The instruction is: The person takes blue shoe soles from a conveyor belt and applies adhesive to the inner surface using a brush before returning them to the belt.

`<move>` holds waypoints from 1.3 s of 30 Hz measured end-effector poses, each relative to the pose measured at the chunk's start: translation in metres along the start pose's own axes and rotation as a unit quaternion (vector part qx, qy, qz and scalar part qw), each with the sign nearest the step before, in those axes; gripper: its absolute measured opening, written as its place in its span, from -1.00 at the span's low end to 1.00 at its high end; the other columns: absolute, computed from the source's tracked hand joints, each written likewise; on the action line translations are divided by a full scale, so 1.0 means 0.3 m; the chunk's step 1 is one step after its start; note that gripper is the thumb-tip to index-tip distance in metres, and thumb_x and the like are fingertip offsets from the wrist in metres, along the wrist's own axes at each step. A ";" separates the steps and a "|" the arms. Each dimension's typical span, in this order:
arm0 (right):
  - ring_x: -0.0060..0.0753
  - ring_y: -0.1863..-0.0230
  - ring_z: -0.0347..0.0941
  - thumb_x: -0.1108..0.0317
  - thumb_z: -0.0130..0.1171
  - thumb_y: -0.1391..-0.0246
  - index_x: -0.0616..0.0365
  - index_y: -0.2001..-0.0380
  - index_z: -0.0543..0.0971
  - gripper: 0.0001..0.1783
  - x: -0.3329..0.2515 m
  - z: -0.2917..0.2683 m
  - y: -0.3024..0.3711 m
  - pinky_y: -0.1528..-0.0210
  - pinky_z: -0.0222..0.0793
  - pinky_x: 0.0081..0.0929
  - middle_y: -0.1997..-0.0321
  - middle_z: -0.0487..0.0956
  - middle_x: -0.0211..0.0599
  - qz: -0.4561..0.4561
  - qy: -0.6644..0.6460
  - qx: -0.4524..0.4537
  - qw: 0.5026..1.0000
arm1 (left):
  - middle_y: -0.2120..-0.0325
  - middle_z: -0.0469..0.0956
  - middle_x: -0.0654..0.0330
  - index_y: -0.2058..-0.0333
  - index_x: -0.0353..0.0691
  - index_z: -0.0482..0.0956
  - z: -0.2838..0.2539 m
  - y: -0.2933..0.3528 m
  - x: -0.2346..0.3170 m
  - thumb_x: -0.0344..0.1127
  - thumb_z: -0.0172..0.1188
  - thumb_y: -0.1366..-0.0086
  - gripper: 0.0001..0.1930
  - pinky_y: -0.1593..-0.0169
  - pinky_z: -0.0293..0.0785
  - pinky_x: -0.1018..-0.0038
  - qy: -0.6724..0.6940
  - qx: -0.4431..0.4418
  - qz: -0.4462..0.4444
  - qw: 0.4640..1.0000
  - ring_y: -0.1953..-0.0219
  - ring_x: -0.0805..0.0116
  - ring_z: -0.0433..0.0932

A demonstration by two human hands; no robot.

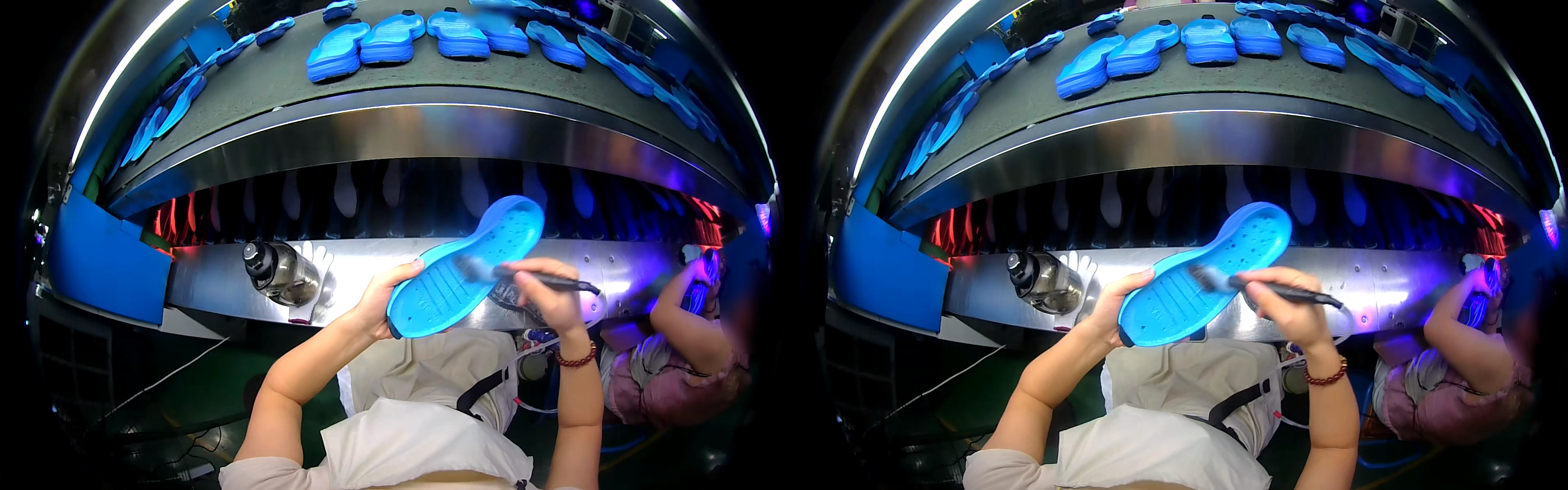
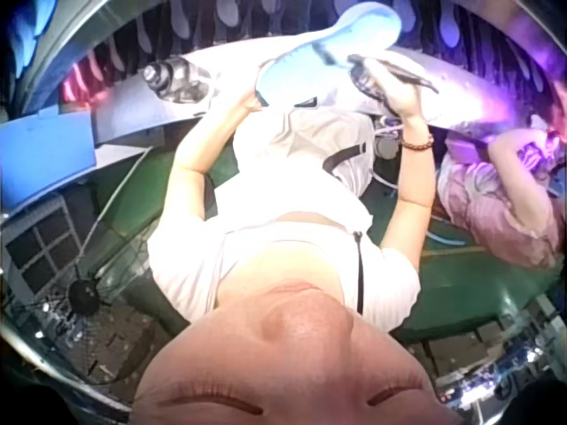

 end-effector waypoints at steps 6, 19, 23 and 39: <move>-0.55 0.44 0.50 0.51 0.14 0.01 0.32 0.24 0.55 -0.79 0.055 -0.056 -0.023 0.37 0.41 -0.67 0.37 0.59 -0.26 -0.082 0.172 0.239 0.952 | -0.03 0.31 -0.14 -0.19 -0.24 0.09 -0.044 -0.006 -0.070 0.01 -0.03 -0.22 -0.34 0.06 0.43 -0.01 0.020 0.013 -0.012 1.000 0.05 -0.13 0.43; -0.68 0.84 0.13 0.32 0.03 -0.06 0.41 0.22 0.44 -0.67 0.103 -0.068 0.186 0.76 0.04 -0.74 0.25 0.54 0.17 -0.060 -0.311 0.125 0.940 | 0.00 0.34 -0.19 -0.15 -0.42 0.12 0.019 0.313 0.440 0.07 -0.29 -0.26 -0.33 0.08 0.43 -0.01 -0.071 0.068 0.361 0.927 0.08 -0.12 0.45; -0.66 0.81 0.12 0.38 -0.03 -0.11 0.37 0.14 0.39 -0.70 0.230 -0.119 0.174 0.74 0.00 -0.72 0.23 0.54 0.06 0.008 -0.340 0.174 0.924 | -0.15 0.13 -0.16 -0.18 -0.39 0.03 -0.033 0.379 0.865 0.11 -0.38 -0.30 -0.31 -0.16 0.11 -0.09 0.029 -0.154 0.481 0.863 -0.17 -0.09 0.18; -0.61 0.79 0.15 0.35 -0.02 -0.12 0.23 0.21 0.47 -0.78 0.369 -0.290 0.344 0.73 0.06 -0.63 0.50 0.49 -0.35 0.072 -0.400 0.304 0.862 | 0.07 0.48 0.13 0.01 0.21 0.47 0.113 -0.339 1.170 -0.49 0.03 0.02 -0.45 -0.07 0.21 -0.09 -0.848 0.367 0.169 0.343 0.00 0.07 0.43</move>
Point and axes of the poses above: each hand's wrist, its own y-axis away from the middle knuckle, its own z-axis out of the palm, x = y × z, the point moved 6 cm from there along -y, towards the middle knuckle
